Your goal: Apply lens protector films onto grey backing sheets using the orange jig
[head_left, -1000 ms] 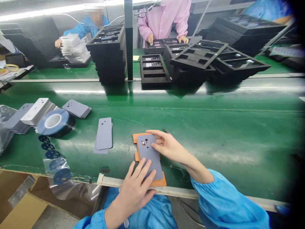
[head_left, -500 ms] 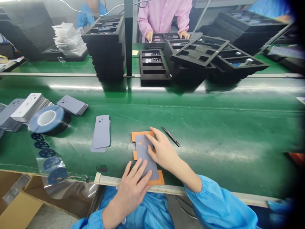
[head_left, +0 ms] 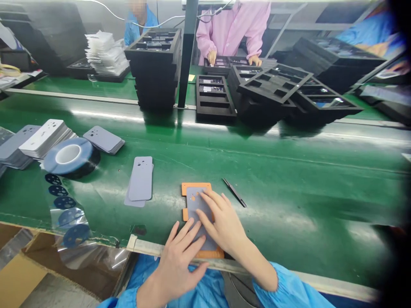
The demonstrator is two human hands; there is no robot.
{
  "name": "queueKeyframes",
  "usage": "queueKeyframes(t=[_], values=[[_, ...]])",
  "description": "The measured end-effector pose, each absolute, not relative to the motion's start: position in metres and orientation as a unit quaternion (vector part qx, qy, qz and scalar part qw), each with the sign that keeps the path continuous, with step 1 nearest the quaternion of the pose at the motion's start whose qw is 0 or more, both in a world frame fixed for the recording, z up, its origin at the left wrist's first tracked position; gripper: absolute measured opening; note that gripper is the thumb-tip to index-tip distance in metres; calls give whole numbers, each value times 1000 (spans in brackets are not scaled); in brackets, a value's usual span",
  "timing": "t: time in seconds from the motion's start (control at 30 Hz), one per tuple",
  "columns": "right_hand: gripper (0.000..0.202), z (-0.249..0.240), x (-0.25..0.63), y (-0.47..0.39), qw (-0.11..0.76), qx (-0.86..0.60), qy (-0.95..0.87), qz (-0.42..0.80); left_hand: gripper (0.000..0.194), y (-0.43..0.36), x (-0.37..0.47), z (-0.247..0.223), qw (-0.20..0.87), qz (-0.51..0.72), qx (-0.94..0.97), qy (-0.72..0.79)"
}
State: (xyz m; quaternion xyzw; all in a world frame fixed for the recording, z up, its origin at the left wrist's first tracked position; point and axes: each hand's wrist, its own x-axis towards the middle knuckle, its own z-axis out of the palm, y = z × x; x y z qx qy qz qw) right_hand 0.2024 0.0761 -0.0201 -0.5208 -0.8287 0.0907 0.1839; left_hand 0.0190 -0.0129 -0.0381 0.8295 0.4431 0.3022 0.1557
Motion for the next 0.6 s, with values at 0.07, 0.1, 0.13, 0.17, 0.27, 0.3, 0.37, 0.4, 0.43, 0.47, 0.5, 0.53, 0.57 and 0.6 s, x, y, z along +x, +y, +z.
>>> queueKeyframes(t=[0.07,0.1,0.13,0.17,0.27,0.3,0.37,0.4,0.43,0.47,0.5,0.53,0.57,0.6], values=[[43,-24,211,70,215,-557,-797,89,42,-13,17,-35,217,363,788,447],[42,-25,213,65,219,-562,-792,96,37,-13,16,-33,247,401,755,456],[41,-24,214,60,220,-560,-792,105,32,-12,15,-31,275,435,716,471],[42,-22,213,54,222,-554,-794,112,28,-12,13,-29,301,461,676,490],[45,-5,205,36,262,-540,-790,124,30,-8,9,-23,392,482,569,539],[47,3,201,31,279,-530,-788,143,36,-6,7,-22,429,480,538,543],[49,17,195,26,299,-500,-786,205,46,-2,3,-21,505,481,479,533],[47,23,193,26,300,-490,-784,234,48,1,2,-21,538,483,451,523],[42,26,191,27,293,-489,-781,256,51,3,1,-21,565,487,424,514],[38,27,189,30,281,-499,-774,271,53,5,0,-22,586,493,398,506],[35,27,187,34,262,-517,-764,285,56,7,-1,-22,602,499,372,499],[35,26,185,37,238,-535,-751,307,58,9,-1,-23,615,507,348,494],[39,24,182,41,211,-544,-736,343,61,11,-2,-25,623,516,327,488],[44,22,180,45,188,-542,-720,390,63,12,-2,-26,629,526,308,483]])
